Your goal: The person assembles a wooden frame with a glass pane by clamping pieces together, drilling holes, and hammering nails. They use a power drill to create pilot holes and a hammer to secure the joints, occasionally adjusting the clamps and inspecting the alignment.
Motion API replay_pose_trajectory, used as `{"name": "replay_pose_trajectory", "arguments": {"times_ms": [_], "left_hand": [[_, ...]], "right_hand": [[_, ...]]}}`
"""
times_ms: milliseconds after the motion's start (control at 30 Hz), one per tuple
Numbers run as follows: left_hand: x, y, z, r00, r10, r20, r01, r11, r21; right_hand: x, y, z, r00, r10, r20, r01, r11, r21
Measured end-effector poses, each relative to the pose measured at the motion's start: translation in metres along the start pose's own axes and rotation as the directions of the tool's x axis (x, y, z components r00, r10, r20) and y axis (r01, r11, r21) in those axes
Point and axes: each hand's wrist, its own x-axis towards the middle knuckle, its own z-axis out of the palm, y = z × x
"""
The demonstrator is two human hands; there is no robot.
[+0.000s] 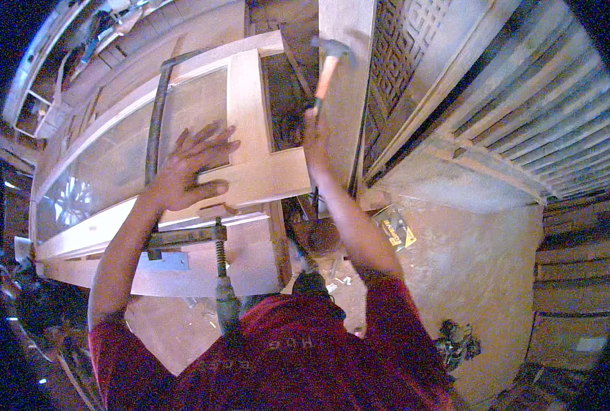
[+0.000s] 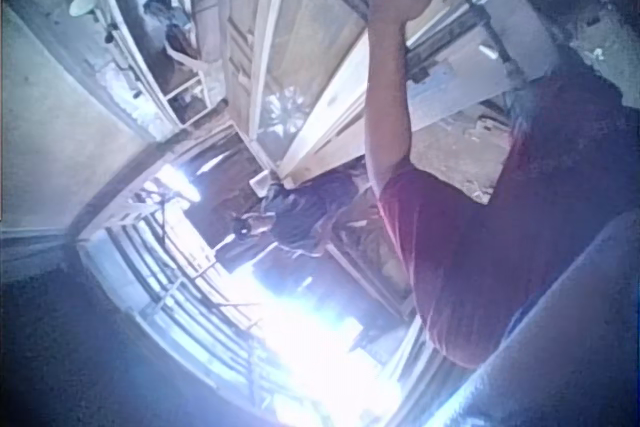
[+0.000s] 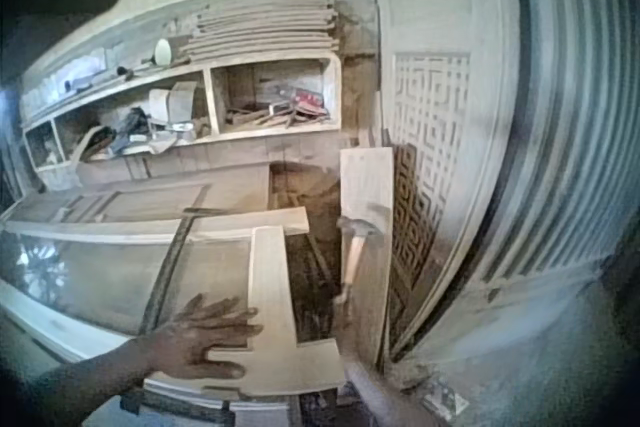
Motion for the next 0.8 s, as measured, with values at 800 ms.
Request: {"name": "replay_pose_trajectory", "arguments": {"times_ms": [800], "left_hand": [[0.004,-0.001,0.001,1.0,-0.003,0.017,0.004,1.0,-0.03]], "right_hand": [[-0.008,0.036,-0.01,0.998,0.0,0.064,0.01,0.989,-0.146]]}}
